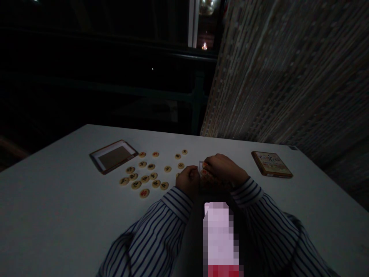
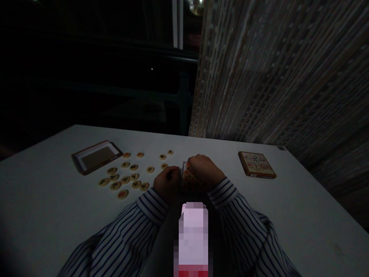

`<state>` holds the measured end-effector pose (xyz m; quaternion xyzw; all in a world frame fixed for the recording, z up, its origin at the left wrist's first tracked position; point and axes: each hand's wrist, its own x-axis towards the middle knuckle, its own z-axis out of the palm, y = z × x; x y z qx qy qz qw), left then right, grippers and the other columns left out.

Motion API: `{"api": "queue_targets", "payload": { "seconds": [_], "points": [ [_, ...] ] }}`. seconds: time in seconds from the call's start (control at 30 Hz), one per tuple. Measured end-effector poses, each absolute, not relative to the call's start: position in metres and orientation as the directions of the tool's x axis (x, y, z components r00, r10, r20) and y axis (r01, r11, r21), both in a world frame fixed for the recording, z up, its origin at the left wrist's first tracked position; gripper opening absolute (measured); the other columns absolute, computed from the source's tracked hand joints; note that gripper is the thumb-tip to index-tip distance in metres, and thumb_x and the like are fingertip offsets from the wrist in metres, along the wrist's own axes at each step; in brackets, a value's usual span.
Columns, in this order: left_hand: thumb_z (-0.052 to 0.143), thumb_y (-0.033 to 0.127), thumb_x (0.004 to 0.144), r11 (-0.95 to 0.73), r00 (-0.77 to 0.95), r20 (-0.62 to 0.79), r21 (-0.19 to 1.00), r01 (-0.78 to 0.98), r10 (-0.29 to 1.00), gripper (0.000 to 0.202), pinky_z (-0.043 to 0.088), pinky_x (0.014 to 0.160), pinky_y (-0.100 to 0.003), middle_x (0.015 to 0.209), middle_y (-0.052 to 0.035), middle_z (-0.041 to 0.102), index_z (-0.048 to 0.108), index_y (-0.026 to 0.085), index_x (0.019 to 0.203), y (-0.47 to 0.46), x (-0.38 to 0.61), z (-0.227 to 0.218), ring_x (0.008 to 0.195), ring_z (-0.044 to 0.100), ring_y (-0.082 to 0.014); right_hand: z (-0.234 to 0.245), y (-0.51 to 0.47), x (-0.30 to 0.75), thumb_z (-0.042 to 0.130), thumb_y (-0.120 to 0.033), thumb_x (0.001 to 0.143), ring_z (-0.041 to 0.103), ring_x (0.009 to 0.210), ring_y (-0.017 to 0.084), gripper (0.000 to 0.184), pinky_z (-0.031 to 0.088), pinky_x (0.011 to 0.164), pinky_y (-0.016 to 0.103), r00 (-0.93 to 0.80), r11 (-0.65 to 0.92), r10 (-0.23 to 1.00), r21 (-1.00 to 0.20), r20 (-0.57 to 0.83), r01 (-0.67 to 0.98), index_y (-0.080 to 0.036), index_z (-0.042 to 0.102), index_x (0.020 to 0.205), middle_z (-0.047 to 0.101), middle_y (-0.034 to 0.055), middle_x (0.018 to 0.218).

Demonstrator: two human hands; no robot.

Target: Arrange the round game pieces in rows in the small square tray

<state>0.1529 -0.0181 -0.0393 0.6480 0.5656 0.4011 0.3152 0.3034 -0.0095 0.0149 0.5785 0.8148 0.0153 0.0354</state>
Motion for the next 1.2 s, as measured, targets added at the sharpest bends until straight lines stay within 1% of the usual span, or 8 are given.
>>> {"api": "queue_targets", "payload": {
  "seconds": [0.2, 0.33, 0.47, 0.63, 0.77, 1.1, 1.2],
  "points": [
    [0.048, 0.025, 0.069, -0.182, 0.022, 0.196, 0.855, 0.486, 0.980, 0.018, 0.040, 0.050, -0.022, 0.059, 0.0002, 0.061, 0.062, 0.019, 0.078, -0.017, 0.153, -0.043, 0.054, 0.054, -0.0124, 0.019, -0.014, 0.298, 0.026, -0.038, 0.087, 0.056, 0.080, 0.020, 0.038, 0.035, 0.065, 0.027, -0.279, 0.282, 0.959, 0.089, -0.046, 0.955, -0.015, 0.056, 0.093, 0.061, 0.0113, 0.088],
    [0.049, 0.025, 0.068, -0.186, 0.019, 0.200, 0.868, 0.461, 0.980, 0.017, 0.038, 0.048, -0.022, 0.057, 0.0012, 0.060, 0.062, 0.020, 0.077, -0.016, 0.153, -0.047, 0.051, 0.053, -0.0117, 0.021, -0.015, 0.296, 0.027, -0.036, 0.087, 0.056, 0.080, 0.020, 0.036, 0.036, 0.065, 0.027, -0.262, 0.267, 0.963, 0.091, -0.055, 0.960, -0.015, 0.055, 0.093, 0.061, 0.0111, 0.088],
    [0.050, 0.023, 0.067, -0.180, 0.001, 0.201, 0.876, 0.447, 0.980, 0.017, 0.037, 0.047, -0.021, 0.053, 0.0022, 0.057, 0.063, 0.019, 0.077, -0.015, 0.154, -0.046, 0.049, 0.051, -0.0105, 0.020, -0.015, 0.297, 0.027, -0.037, 0.087, 0.056, 0.079, 0.020, 0.035, 0.035, 0.064, 0.027, -0.271, 0.275, 0.961, 0.093, -0.054, 0.957, -0.015, 0.054, 0.094, 0.061, 0.0110, 0.087],
    [0.049, 0.022, 0.066, -0.127, 0.010, 0.137, 0.887, 0.445, 0.991, 0.018, 0.038, 0.046, -0.021, 0.054, 0.0014, 0.058, 0.063, 0.018, 0.077, -0.018, 0.155, -0.040, 0.049, 0.052, -0.0113, 0.018, -0.014, 0.299, 0.030, -0.035, 0.087, 0.056, 0.081, 0.020, 0.033, 0.035, 0.065, 0.026, -0.277, 0.282, 0.959, 0.089, -0.064, 0.955, -0.014, 0.054, 0.094, 0.060, 0.0114, 0.089],
    [0.049, 0.023, 0.067, -0.141, -0.012, 0.163, 0.883, 0.447, 0.986, 0.018, 0.040, 0.050, -0.021, 0.058, 0.0006, 0.060, 0.063, 0.018, 0.077, -0.022, 0.155, -0.035, 0.053, 0.054, -0.0119, 0.017, -0.013, 0.300, 0.032, -0.031, 0.086, 0.056, 0.082, 0.020, 0.029, 0.036, 0.065, 0.026, -0.270, 0.277, 0.960, 0.095, -0.079, 0.956, -0.015, 0.055, 0.094, 0.060, 0.0109, 0.090],
    [0.049, 0.021, 0.067, -0.121, -0.057, 0.162, 0.891, 0.438, 0.985, 0.015, 0.038, 0.048, -0.021, 0.054, 0.0019, 0.057, 0.063, 0.019, 0.074, -0.026, 0.157, -0.033, 0.051, 0.052, -0.0118, 0.017, -0.014, 0.302, 0.032, -0.027, 0.085, 0.056, 0.081, 0.020, 0.027, 0.036, 0.065, 0.027, -0.273, 0.284, 0.957, 0.127, -0.098, 0.950, -0.015, 0.056, 0.093, 0.060, 0.0116, 0.090],
    [0.049, 0.022, 0.067, -0.130, -0.041, 0.165, 0.886, 0.444, 0.985, 0.016, 0.038, 0.049, -0.021, 0.054, 0.0021, 0.057, 0.063, 0.020, 0.074, -0.026, 0.157, -0.032, 0.052, 0.052, -0.0119, 0.016, -0.014, 0.301, 0.034, -0.025, 0.084, 0.056, 0.080, 0.020, 0.026, 0.037, 0.064, 0.027, -0.276, 0.286, 0.957, 0.128, -0.090, 0.950, -0.015, 0.056, 0.092, 0.060, 0.0114, 0.089]
  ]
}}
